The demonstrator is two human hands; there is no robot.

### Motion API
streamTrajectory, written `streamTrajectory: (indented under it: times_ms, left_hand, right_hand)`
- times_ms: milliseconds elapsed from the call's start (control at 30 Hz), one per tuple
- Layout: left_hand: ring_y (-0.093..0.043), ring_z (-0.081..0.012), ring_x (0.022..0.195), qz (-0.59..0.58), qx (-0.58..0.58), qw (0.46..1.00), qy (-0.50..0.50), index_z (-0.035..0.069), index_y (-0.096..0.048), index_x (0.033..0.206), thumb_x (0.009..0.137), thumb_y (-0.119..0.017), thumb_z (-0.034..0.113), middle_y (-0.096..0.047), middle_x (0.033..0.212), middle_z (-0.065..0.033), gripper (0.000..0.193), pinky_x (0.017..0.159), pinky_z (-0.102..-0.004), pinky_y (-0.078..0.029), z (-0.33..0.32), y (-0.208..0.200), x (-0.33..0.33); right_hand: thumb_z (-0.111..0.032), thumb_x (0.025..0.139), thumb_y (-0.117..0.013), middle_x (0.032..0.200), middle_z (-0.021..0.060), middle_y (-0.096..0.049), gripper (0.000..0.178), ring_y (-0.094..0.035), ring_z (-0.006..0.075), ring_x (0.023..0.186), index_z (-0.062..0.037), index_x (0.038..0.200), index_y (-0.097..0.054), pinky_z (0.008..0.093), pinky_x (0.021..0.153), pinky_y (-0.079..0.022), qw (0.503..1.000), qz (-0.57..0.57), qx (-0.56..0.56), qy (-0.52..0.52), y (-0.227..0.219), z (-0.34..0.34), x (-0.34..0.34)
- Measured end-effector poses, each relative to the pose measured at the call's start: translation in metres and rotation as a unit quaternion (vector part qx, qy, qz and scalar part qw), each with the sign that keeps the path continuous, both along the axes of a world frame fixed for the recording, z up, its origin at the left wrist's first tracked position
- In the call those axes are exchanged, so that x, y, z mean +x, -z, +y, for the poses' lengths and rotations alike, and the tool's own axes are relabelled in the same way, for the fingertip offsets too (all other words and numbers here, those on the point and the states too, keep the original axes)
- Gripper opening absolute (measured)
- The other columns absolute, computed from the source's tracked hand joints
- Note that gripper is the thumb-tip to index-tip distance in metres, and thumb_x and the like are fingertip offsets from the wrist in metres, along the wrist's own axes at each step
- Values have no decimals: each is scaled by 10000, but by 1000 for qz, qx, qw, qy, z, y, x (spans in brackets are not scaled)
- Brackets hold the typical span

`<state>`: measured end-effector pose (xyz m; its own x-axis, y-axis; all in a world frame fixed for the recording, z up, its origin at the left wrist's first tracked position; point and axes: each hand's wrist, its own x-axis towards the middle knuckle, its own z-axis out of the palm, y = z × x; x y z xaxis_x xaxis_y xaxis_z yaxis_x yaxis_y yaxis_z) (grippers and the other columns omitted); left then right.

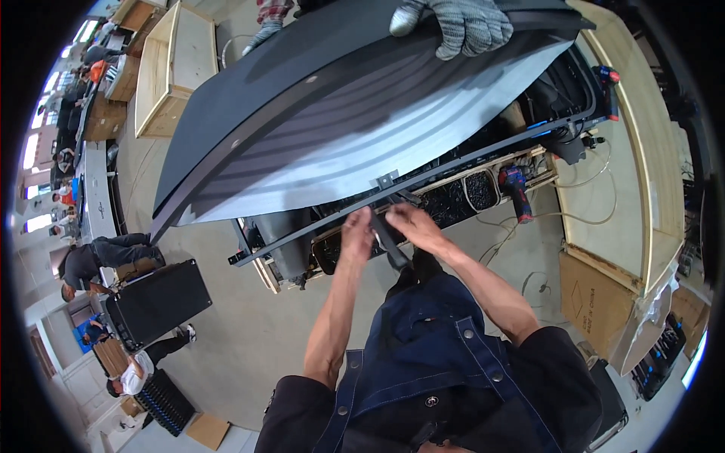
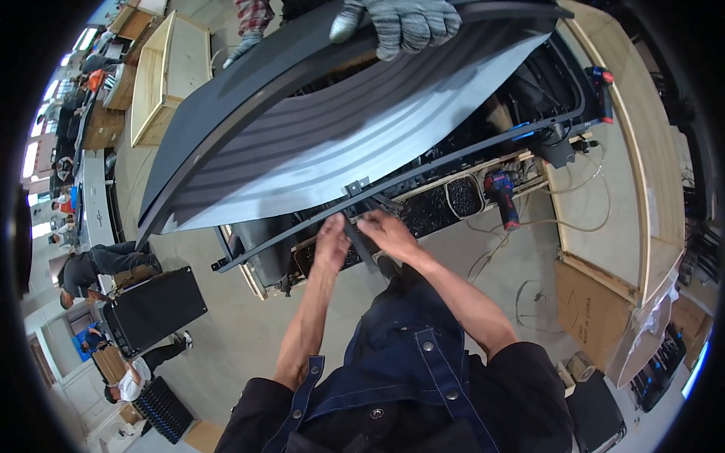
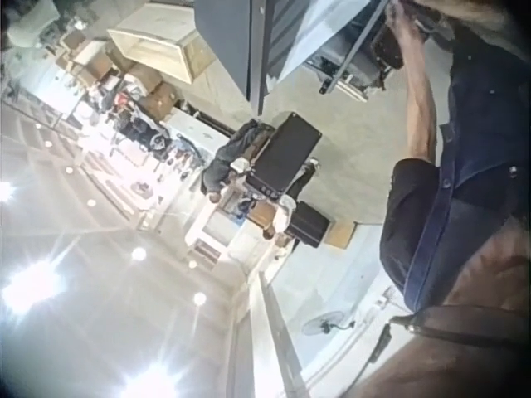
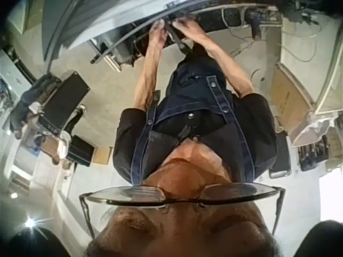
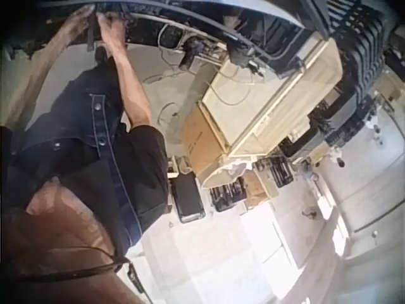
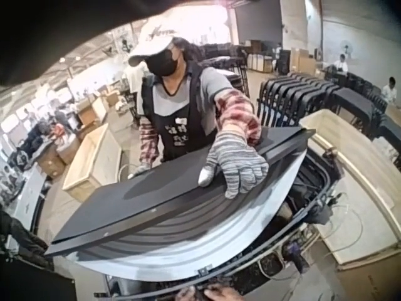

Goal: Assembling components of a treadmill on a factory floor.

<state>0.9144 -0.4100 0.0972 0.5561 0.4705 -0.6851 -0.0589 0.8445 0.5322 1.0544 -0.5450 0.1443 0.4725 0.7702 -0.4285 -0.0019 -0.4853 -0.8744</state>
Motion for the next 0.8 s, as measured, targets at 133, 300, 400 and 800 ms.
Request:
streamTrajectory:
  times_ms: [133,300,400,800]
  left_hand:
    - [-604,-71,762,11,70,993,97,143,-666,918,962,-725,212,-656,863,39,100,668,-251,-491,-72,-35,-10]
    - [-629,-102,864,-96,166,887,419,50,-724,1048,964,-721,299,-696,951,-12,264,791,-265,-511,-123,-66,-51]
    - [-635,-162,1079,-132,221,813,523,22,-683,1234,985,-695,302,-710,1135,-65,375,963,-318,-498,-111,-105,-62]
    - [-572,-344,1253,-240,222,943,-56,13,-368,1458,1004,-566,536,-474,1442,-264,720,999,-462,-527,64,-277,79]
  right_hand:
    - [-369,1032,-583,705,21,-586,363,-574,86,578,-22,1137,-590,259,476,-426,977,211,-12,-27,-51,-50,-27]
    - [-345,1044,-564,641,-34,-509,302,-475,63,537,-56,1023,-649,267,476,-371,983,150,-98,-36,-116,-200,-38]
    - [-296,1042,-582,623,-13,-546,272,-509,67,523,-37,1011,-661,254,499,-411,961,181,-206,-35,-196,-273,-37]
    - [-325,1024,-530,787,212,-637,397,-669,377,745,59,1125,-555,476,711,-505,995,-90,18,-32,-195,-117,53]
